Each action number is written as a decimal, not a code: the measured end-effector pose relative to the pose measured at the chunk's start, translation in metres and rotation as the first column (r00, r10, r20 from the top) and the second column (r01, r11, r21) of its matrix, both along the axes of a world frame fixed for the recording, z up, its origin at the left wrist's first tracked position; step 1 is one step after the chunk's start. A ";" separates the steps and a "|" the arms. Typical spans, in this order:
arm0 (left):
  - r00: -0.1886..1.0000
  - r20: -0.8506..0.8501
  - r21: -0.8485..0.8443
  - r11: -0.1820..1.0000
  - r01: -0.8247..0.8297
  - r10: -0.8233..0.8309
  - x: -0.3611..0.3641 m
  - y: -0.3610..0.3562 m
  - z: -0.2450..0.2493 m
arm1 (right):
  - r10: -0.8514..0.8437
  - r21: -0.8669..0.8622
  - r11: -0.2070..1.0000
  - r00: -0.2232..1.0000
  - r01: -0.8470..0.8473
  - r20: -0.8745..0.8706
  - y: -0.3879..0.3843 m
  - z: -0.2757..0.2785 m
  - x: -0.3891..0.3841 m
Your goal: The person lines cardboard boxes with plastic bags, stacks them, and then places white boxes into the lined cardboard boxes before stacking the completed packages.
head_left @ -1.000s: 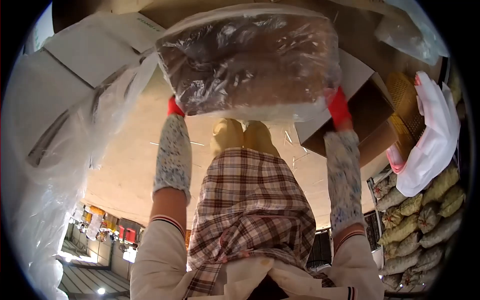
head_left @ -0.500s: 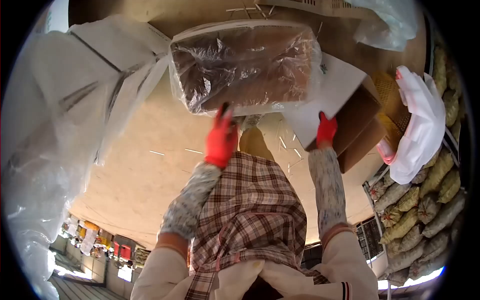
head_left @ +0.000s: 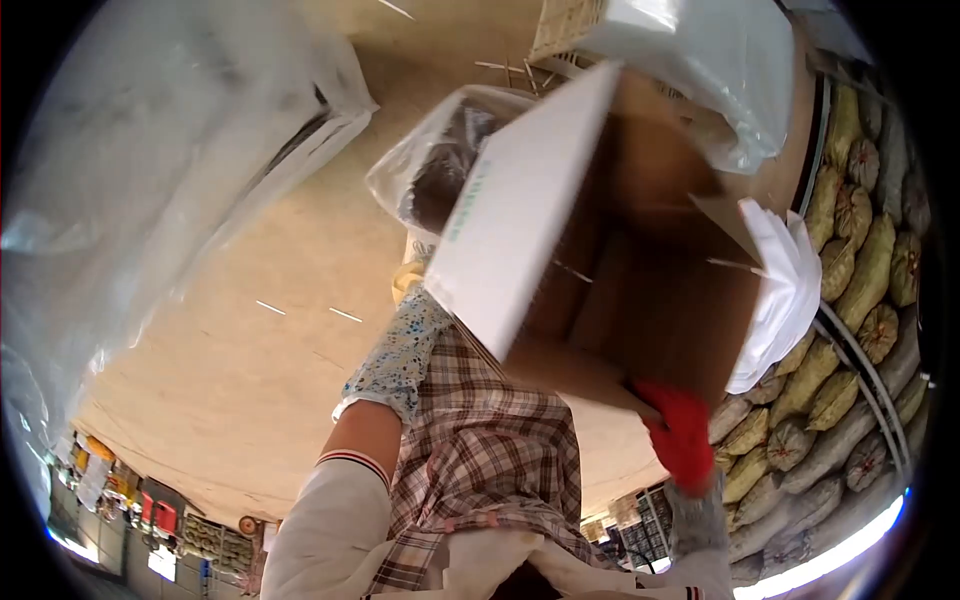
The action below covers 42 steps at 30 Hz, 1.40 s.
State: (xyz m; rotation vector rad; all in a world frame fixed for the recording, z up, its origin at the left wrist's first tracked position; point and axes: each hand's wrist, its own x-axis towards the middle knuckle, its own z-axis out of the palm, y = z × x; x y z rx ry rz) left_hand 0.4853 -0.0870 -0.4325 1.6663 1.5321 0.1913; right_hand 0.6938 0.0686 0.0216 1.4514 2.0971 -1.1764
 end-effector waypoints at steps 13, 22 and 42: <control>0.989 0.090 -0.253 0.957 0.139 -0.120 0.015 0.044 0.078 | 0.005 0.304 0.952 0.996 0.022 -0.086 -0.072 -0.192 -0.037; 0.948 0.048 0.435 0.848 -0.304 0.316 -0.061 0.184 0.335 | -0.228 0.016 0.967 0.892 0.254 -0.390 0.109 -0.127 -0.035; 0.738 -0.243 0.170 0.776 -0.607 0.630 -0.092 0.170 0.295 | -0.273 0.460 0.093 0.467 0.883 -0.841 0.448 -0.144 0.075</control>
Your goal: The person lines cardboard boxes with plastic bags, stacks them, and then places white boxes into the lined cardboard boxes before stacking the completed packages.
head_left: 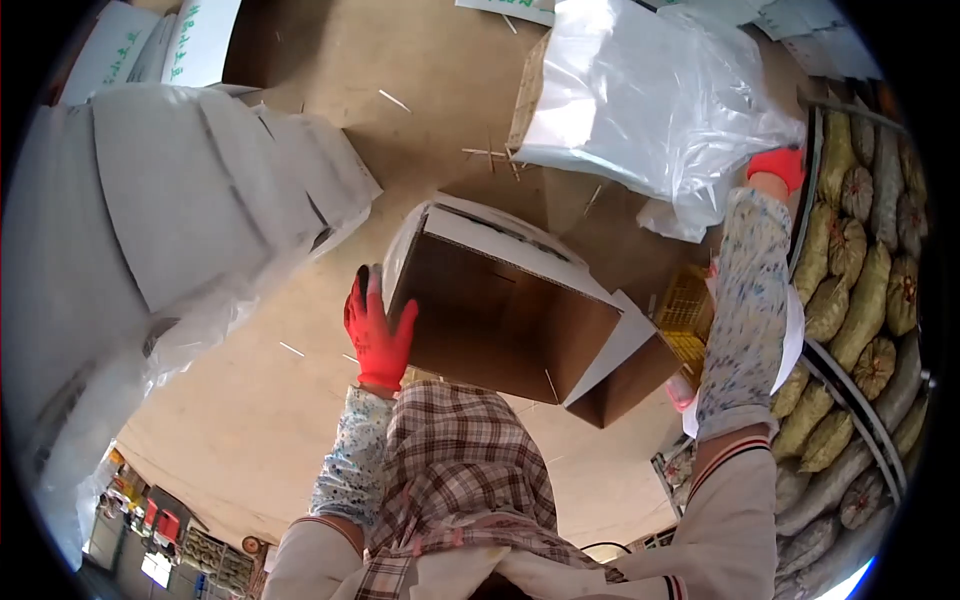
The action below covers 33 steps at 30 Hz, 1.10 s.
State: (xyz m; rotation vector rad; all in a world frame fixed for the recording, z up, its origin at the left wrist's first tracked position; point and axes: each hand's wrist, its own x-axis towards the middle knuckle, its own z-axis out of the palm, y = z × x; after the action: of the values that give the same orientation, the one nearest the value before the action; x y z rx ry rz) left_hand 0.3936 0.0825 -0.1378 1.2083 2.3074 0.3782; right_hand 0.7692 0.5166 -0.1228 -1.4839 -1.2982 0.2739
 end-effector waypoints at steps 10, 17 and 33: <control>0.098 0.952 -0.178 0.784 -0.594 0.291 0.065 0.088 0.083 | 0.940 -0.535 0.266 0.338 -0.802 -0.040 -0.298 0.112 -0.163; 0.245 0.904 -0.070 0.687 -0.724 0.350 0.035 0.066 0.129 | 0.358 -0.531 0.568 0.769 -0.629 -0.529 -0.317 0.125 -0.160; 0.402 0.913 0.041 0.967 -0.250 0.065 0.006 0.004 0.157 | 0.048 -0.602 0.481 0.704 -0.638 -0.709 -0.387 0.166 -0.190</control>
State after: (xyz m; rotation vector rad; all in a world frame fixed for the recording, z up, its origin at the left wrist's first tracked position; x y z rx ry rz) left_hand 0.3999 0.0864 0.0193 0.5451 1.3836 1.0406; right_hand 0.5793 0.1297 0.0429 -1.5880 -0.9153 1.7601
